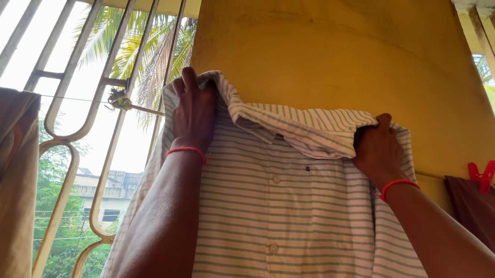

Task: The person hangs a striped shirt on a clothesline using clothespins. They first attempt to hang the shirt alongside a dark garment, then remove the dark garment to make space. Finally, they secure the striped shirt to the line with multiple clothespins.

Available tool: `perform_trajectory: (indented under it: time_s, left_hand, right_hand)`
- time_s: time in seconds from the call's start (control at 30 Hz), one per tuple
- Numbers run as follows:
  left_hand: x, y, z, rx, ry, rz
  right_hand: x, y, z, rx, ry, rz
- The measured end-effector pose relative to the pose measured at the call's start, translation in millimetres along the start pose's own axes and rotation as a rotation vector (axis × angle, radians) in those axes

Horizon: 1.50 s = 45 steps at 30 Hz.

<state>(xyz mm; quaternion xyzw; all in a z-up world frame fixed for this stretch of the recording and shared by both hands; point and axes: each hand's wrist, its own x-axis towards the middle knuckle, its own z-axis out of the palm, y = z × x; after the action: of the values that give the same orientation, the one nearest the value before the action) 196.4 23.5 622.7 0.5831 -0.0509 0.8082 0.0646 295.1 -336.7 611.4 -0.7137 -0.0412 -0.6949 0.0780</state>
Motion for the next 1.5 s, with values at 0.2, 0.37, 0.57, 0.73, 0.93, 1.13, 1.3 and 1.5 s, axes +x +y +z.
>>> perform_trajectory:
  time_s: [0.2, 0.37, 0.57, 0.73, 0.93, 1.13, 1.3, 1.5]
  left_hand:
    - [1.6, -0.5, -3.6, 0.089, -0.094, -0.022]
    - [1.7, -8.2, 7.8, 0.279, 0.053, 0.16]
    - [-9.8, -16.2, 26.8, 0.232, -0.065, 0.106]
    - [-30.5, -17.4, 31.1, 0.256, -0.013, 0.161]
    - [-34.4, -21.1, 10.0, 0.166, -0.079, 0.214]
    - [-34.8, -11.3, -22.5, 0.184, -0.246, 0.228]
    - [-34.8, -11.1, -34.8, 0.122, -0.366, 0.237]
    - [-29.0, -17.4, -31.5, 0.067, -0.532, 0.157]
  right_hand:
    - [-10.3, -14.7, -16.5, 0.043, 0.177, -0.112]
    - [-16.9, -20.6, -26.2, 0.04, 0.134, -0.111]
    - [-20.3, -7.7, -3.6, -0.027, 0.078, -0.094]
    - [-23.3, 5.6, 17.2, -0.067, 0.184, -0.161]
    - [-25.2, 11.4, 10.6, -0.123, 0.122, -0.152]
    - [-39.8, 7.3, -9.1, -0.204, -0.004, -0.181]
    - [-49.3, 6.2, -19.6, -0.133, -0.041, -0.2]
    - [-47.9, 13.8, -19.2, -0.159, -0.13, -0.267]
